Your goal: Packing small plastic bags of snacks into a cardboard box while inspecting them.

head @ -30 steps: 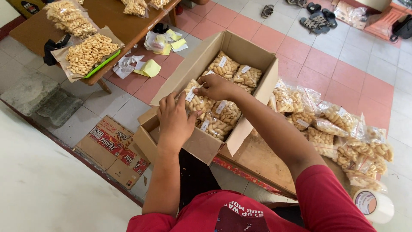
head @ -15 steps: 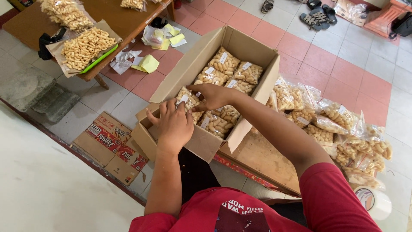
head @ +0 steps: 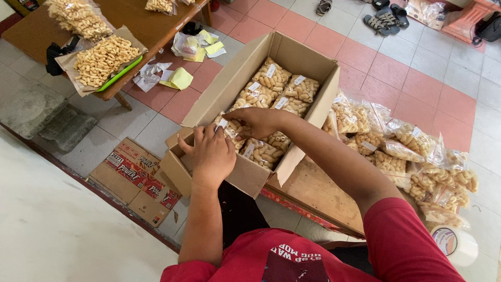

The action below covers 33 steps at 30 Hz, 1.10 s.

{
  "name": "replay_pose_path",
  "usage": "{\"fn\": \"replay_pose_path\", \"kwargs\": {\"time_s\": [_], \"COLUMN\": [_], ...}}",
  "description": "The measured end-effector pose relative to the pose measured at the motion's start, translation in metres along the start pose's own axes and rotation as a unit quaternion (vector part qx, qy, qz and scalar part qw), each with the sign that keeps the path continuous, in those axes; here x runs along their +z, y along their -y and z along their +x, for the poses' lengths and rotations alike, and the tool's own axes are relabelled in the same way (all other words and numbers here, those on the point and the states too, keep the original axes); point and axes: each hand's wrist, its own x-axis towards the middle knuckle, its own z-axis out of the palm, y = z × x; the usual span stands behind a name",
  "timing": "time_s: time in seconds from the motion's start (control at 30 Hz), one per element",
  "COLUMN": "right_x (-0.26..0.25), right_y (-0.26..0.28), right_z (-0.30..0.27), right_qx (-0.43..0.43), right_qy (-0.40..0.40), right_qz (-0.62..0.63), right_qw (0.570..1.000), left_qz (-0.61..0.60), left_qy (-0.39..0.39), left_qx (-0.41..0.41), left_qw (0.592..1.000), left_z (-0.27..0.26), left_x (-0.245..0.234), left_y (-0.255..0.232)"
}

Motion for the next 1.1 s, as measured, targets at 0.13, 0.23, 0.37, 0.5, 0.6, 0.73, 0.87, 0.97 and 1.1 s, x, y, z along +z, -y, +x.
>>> {"fn": "replay_pose_path", "kwargs": {"time_s": [0.13, 0.23, 0.37, 0.5, 0.6, 0.73, 0.87, 0.97, 1.1], "right_x": [-0.001, -0.002, 0.000, -0.001, 0.001, 0.003, 0.005, 0.007, 0.006], "right_y": [0.004, 0.011, 0.008, 0.010, 0.006, 0.003, -0.003, -0.004, -0.005], "right_z": [0.000, -0.003, 0.000, 0.000, -0.001, -0.001, 0.000, 0.001, -0.004], "right_qx": [-0.010, -0.026, -0.059, -0.078, -0.086, -0.091, -0.092, -0.098, -0.097], "right_qy": [-0.027, -0.061, -0.035, -0.031, -0.040, -0.047, -0.045, -0.050, -0.066], "right_qz": [-0.006, -0.001, 0.002, -0.008, -0.004, -0.005, 0.002, 0.004, -0.006], "right_qw": [1.000, 0.998, 0.998, 0.996, 0.995, 0.995, 0.995, 0.994, 0.993], "left_qz": [0.005, 0.007, 0.007, 0.017, 0.012, 0.004, 0.012, -0.001, -0.001], "left_qy": [0.011, 0.016, 0.021, -0.001, 0.001, -0.006, 0.011, 0.026, 0.010], "left_qx": [0.001, 0.001, -0.003, -0.004, -0.009, -0.008, -0.017, -0.025, -0.005], "left_qw": [1.000, 1.000, 1.000, 1.000, 1.000, 1.000, 1.000, 0.999, 1.000], "left_z": [0.002, 0.003, 0.001, 0.000, 0.000, 0.000, 0.000, 0.001, 0.004], "left_x": [0.003, 0.005, 0.000, 0.002, -0.003, -0.002, -0.002, -0.010, -0.011], "left_y": [0.001, 0.002, -0.001, -0.002, -0.006, -0.005, -0.006, -0.009, -0.008]}}
